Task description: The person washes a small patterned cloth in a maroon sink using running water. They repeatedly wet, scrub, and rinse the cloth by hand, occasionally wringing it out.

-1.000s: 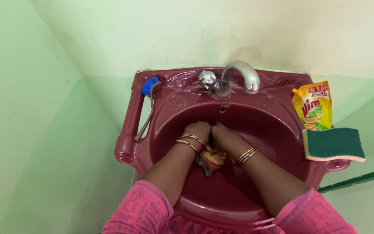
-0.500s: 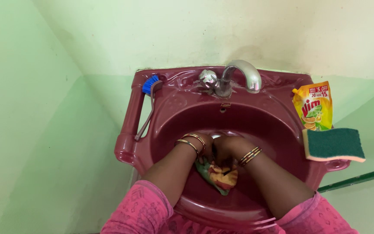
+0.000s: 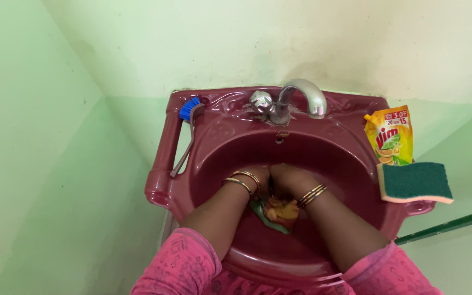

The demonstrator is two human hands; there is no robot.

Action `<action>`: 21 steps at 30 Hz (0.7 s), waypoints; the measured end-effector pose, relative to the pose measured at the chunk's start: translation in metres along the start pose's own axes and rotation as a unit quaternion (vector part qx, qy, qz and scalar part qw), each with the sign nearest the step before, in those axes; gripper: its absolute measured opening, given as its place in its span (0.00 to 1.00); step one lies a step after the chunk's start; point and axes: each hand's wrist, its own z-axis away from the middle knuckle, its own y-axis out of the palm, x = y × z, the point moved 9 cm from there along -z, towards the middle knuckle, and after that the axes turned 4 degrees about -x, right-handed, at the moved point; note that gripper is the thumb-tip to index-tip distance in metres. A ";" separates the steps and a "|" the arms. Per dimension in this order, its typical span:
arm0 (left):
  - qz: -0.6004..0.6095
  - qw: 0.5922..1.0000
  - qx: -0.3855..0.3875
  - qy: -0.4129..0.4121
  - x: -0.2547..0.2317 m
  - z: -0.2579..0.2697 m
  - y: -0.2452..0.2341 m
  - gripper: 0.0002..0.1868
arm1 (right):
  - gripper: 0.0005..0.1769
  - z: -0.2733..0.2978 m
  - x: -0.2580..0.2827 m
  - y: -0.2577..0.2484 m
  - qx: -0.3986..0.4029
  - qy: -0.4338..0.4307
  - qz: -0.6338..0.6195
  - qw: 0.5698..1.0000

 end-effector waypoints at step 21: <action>-0.076 0.996 -0.049 0.027 -0.007 -0.012 -0.003 0.35 | 0.22 -0.016 -0.013 -0.002 -0.041 0.022 -0.035 0.998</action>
